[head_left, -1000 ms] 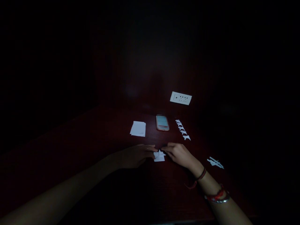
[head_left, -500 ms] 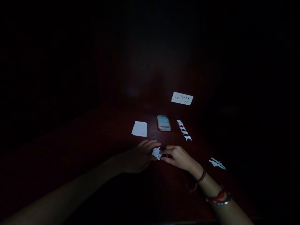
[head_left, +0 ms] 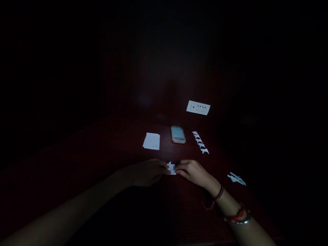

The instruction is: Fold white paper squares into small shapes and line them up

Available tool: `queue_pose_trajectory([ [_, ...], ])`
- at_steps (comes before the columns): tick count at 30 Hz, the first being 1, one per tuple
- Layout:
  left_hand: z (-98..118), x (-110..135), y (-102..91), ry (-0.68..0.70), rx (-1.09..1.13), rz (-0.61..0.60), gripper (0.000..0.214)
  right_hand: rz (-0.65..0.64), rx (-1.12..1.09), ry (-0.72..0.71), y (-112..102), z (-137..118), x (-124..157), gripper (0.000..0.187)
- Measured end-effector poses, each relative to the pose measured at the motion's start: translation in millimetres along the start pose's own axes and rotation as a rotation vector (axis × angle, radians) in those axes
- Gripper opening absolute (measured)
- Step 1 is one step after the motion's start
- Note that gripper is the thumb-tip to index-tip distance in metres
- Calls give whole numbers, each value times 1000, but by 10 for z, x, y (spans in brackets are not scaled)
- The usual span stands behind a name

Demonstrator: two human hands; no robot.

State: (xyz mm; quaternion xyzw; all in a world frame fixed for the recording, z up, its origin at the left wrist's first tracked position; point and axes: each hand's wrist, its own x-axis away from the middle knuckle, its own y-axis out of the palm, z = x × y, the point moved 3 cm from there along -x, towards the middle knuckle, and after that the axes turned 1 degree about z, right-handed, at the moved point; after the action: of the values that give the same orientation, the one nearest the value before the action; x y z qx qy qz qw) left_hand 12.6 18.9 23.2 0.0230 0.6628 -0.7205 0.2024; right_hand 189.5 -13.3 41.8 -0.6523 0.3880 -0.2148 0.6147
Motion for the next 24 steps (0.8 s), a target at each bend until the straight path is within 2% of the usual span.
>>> queue_pose_trajectory([
  [7, 91, -51, -20, 27, -48, 39, 49, 15, 112, 2, 25, -6, -6, 23],
  [14, 82, -62, 28, 19, -25, -9, 45, 11, 161, 36, 63, 12, -15, 24],
  [24, 161, -111, -31, 5, -8, 5, 40, 67, -46, 83, 89, 73, -37, 16],
])
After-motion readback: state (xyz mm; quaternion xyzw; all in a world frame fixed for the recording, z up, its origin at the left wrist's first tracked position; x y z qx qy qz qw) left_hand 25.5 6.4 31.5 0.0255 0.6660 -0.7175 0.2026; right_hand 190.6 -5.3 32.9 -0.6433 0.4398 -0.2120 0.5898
